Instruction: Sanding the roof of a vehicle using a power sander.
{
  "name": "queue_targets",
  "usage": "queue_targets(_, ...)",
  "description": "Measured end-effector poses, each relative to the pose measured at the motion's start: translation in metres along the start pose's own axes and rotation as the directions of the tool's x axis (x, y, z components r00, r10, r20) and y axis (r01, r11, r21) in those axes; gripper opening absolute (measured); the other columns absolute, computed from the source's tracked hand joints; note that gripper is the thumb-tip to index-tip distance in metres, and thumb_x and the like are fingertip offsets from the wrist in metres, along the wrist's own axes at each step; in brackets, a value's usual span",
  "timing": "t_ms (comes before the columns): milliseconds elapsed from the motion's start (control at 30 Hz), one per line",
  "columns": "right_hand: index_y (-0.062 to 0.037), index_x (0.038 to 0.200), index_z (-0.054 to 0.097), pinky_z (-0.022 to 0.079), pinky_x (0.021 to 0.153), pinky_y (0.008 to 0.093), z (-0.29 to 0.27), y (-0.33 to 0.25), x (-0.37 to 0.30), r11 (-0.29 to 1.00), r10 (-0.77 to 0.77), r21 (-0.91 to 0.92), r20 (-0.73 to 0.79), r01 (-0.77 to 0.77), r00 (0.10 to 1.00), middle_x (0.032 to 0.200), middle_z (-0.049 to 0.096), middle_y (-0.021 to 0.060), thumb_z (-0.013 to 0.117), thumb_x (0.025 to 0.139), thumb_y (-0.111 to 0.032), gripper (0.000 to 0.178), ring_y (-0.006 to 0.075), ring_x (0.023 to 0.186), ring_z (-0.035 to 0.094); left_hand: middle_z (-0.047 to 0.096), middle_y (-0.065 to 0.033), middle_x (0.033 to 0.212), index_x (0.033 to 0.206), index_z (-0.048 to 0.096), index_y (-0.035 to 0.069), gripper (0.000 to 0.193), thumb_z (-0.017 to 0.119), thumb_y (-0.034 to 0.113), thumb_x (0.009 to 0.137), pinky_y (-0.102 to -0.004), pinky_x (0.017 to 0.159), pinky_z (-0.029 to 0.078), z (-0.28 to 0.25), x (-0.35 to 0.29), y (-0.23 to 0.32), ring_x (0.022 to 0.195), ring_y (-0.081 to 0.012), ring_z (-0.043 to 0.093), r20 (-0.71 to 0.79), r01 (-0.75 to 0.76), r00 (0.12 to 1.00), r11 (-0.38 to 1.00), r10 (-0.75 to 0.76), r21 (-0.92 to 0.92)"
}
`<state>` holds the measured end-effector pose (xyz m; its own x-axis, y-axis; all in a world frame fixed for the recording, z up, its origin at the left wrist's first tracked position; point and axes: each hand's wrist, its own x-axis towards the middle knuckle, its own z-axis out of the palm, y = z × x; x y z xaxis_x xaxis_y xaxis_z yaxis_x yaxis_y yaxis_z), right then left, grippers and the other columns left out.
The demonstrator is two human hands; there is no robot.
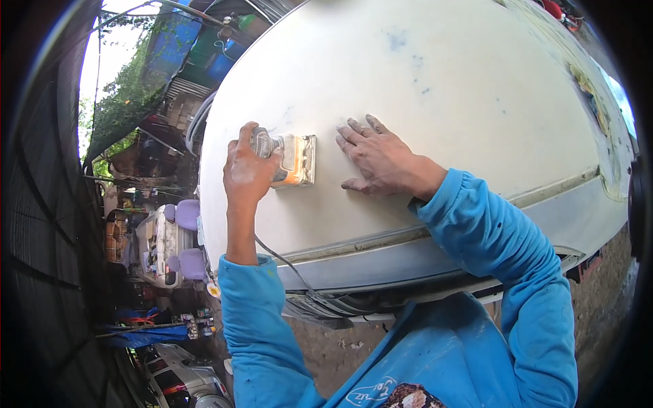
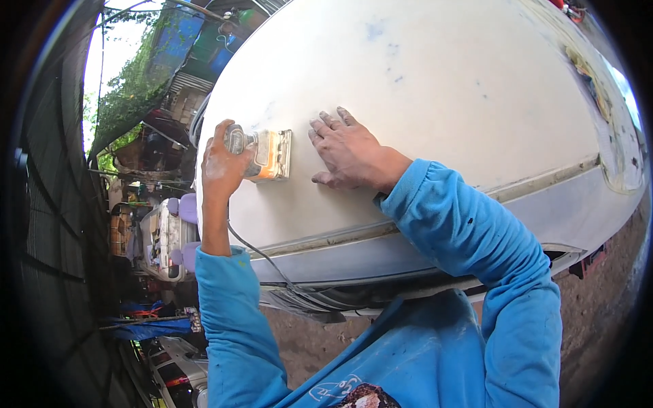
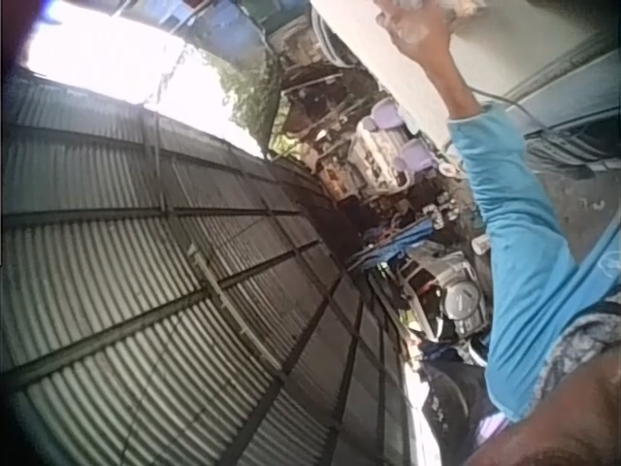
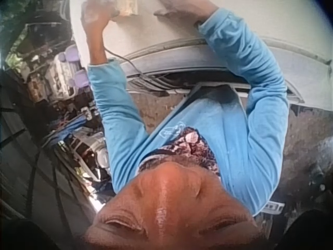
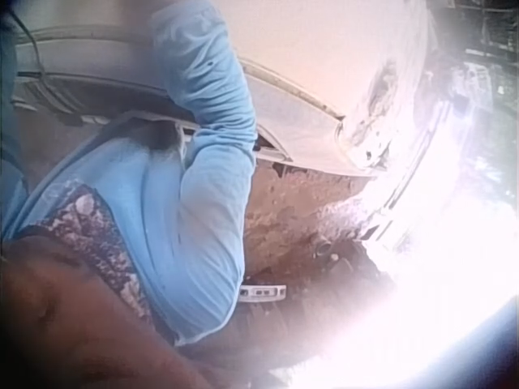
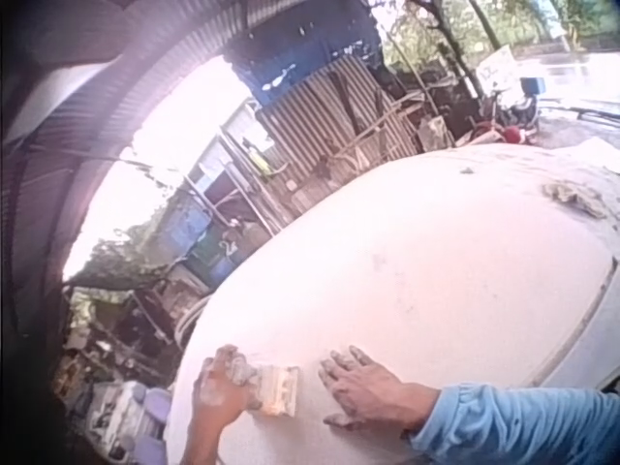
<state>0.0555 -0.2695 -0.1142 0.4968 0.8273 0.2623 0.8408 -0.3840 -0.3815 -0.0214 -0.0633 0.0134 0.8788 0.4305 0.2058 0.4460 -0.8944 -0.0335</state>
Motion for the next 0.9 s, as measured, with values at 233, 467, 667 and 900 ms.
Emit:
queue_targets(233,0.0069,0.146,0.041,0.017,0.125,0.0476,0.0,-0.001,0.0,0.999,0.033,-0.015,0.025,-0.033,0.999,0.157,0.036,0.0228,0.064,0.09,-0.049,0.082,0.035,0.149,0.028,0.062,-0.0244,0.125,0.139,0.05,0.015,0.07,0.076,0.028,0.076,-0.0462,0.101,0.047,0.005,0.007,-0.056,0.117,-0.0411,0.06,-0.001,0.08,0.997,0.995,-0.08,-0.051)
queue_targets(467,0.0068,0.147,0.04,0.016,0.125,0.0472,-0.001,-0.003,0.001,1.0,0.017,0.0,0.02,-0.017,1.0,0.158,0.034,0.0226,0.062,0.091,-0.047,0.081,0.0346,0.15,0.026,0.064,-0.0247,0.121,0.137,0.052,0.014,0.067,0.076,0.027,0.075,-0.0465,0.101,0.047,0.013,0.013,-0.126,0.115,-0.041,0.061,-0.053,0.139,0.989,0.99,-0.14,-0.023)
queue_targets(667,0.007,0.147,0.04,0.016,0.125,0.0481,0.0,-0.002,0.0,1.0,0.014,0.007,0.026,-0.014,1.0,0.157,0.034,0.0231,0.062,0.092,-0.047,0.081,0.035,0.15,0.026,0.065,-0.0254,0.118,0.136,0.052,0.009,0.067,0.075,0.027,0.076,-0.0458,0.096,0.05,0.021,0.018,-0.175,0.109,-0.0402,0.064,-0.055,0.165,0.984,0.984,-0.169,-0.072)
queue_targets(900,0.0072,0.147,0.04,0.017,0.125,0.0486,-0.001,-0.001,0.0,1.0,0.013,0.025,0.025,-0.013,1.0,0.157,0.035,0.0232,0.064,0.091,-0.046,0.081,0.0355,0.15,0.026,0.068,-0.0208,0.103,0.136,0.05,0.015,0.063,0.075,0.027,0.079,-0.0393,0.057,0.055,0.027,0.017,-0.233,0.074,-0.0287,0.067,-0.039,0.313,0.949,0.95,-0.312,0.001)
